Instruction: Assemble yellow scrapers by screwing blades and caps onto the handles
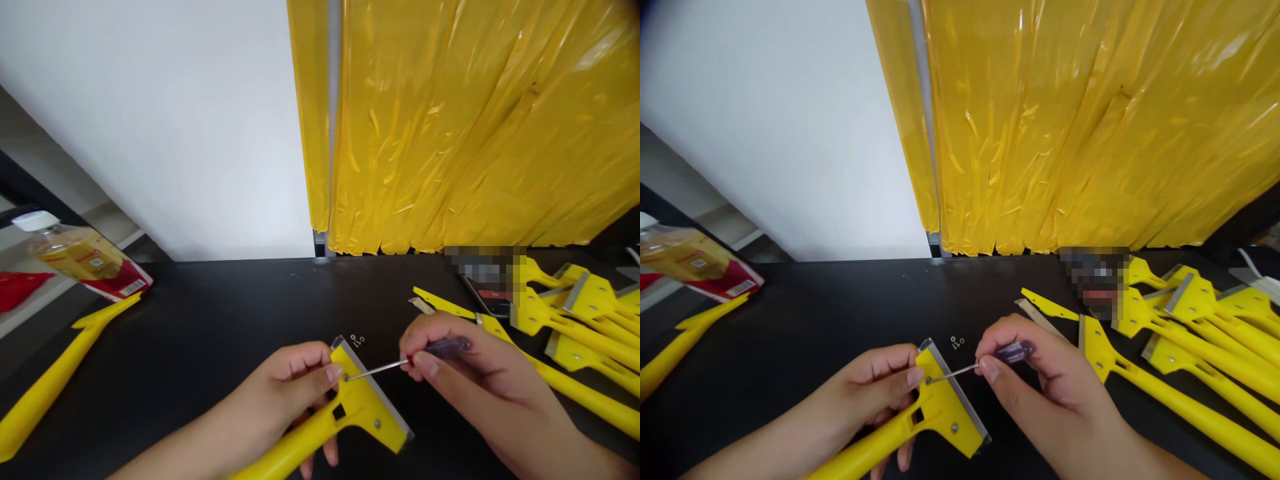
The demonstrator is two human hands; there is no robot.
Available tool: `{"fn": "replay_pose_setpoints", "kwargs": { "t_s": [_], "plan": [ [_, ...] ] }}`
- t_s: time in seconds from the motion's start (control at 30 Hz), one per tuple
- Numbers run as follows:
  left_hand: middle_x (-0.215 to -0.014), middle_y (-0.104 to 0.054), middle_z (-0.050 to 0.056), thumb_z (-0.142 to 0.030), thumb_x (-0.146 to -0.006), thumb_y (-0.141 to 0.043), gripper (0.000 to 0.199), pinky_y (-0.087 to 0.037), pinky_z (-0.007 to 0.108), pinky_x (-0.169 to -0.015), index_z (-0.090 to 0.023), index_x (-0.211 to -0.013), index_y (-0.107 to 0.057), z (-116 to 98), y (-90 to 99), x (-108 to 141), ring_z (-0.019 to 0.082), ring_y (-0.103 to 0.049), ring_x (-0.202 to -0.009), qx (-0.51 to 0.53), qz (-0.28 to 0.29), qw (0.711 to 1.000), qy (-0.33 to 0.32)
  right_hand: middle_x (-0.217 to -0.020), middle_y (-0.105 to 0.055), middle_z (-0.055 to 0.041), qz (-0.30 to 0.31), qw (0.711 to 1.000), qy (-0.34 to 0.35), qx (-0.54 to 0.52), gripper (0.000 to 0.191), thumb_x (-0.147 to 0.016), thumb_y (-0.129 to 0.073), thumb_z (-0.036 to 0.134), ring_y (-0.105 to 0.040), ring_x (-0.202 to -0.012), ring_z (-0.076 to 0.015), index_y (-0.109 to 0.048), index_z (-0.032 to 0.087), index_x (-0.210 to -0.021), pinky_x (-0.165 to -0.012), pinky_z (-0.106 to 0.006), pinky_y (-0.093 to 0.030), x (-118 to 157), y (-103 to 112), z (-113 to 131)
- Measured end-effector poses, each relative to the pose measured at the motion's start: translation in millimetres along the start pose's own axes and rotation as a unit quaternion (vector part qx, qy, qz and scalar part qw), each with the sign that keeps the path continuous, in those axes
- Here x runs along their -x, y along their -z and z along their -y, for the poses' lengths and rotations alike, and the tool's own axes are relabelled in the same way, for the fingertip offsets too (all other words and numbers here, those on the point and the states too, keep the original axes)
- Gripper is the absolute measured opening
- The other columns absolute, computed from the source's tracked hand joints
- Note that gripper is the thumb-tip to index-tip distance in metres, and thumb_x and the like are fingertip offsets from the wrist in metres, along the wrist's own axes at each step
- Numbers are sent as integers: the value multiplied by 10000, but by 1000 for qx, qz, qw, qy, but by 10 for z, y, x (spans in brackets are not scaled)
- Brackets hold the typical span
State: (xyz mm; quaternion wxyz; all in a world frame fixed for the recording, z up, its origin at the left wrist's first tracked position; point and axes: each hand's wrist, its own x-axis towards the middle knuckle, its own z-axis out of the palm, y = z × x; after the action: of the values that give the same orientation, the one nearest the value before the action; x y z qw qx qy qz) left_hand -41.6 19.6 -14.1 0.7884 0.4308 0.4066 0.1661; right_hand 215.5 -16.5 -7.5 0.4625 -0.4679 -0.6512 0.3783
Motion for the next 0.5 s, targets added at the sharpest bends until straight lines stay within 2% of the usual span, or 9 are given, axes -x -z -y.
{"fn": "replay_pose_setpoints", "kwargs": {
  "t_s": [0.07, 0.13, 0.23, 0.3, 0.4, 0.5],
  "plan": [
    [-860, -777, 81, -393, -1021, -579, 220, -537, 143, -409, -176, -1005, -612, 14, -2, -11, 138, -730, -565, -3, -7, 1000, -6, -892, -723, -8, -11, 998, 39, 48, 61, -997, -658, 303, -692, -782, -174, -697, 324, -1040, -674, -244, -575, 12, 13, 61],
    [-877, -779, 94, -412, -1011, -594, 243, -546, 156, -413, -170, -992, -605, 43, -5, -25, 142, -729, -564, -5, -15, 1000, -17, -851, -730, -2, -9, 992, 86, 86, 99, -972, -666, 245, -697, -712, -167, -682, 320, -1035, -627, -246, -574, 7, 21, 136],
    [-843, -762, 80, -442, -975, -639, 278, -552, 169, -416, -165, -966, -616, 93, -32, -38, 150, -726, -566, -6, -36, 999, -24, -699, -687, 3, 54, 978, 169, 109, 119, -960, -633, 182, -651, -581, -158, -671, 290, -928, -538, -267, -543, -13, 22, 227],
    [-781, -739, 56, -483, -939, -675, 318, -540, 170, -406, -168, -945, -631, 120, -70, -34, 154, -715, -555, -7, -60, 998, -23, -661, -690, 1, 80, 966, 215, 121, 147, -953, -639, 161, -645, -560, -168, -692, 290, -908, -520, -286, -539, -8, 17, 244],
    [-791, -737, 54, -566, -898, -702, 400, -526, 163, -418, -171, -942, -660, 153, -131, -16, 147, -698, -575, -26, -96, 995, -21, -675, -727, -4, 59, 948, 247, 191, 160, -900, -732, 155, -653, -556, -193, -750, 310, -936, -536, -317, -548, 51, 25, 204],
    [-834, -739, 59, -631, -897, -680, 462, -519, 160, -447, -173, -962, -682, 185, -161, -6, 140, -685, -611, -67, -109, 992, -20, -739, -759, -18, 34, 923, 260, 283, 159, -854, -805, 230, -677, -612, -227, -772, 317, -984, -575, -333, -549, 140, 66, 160]
  ]
}}
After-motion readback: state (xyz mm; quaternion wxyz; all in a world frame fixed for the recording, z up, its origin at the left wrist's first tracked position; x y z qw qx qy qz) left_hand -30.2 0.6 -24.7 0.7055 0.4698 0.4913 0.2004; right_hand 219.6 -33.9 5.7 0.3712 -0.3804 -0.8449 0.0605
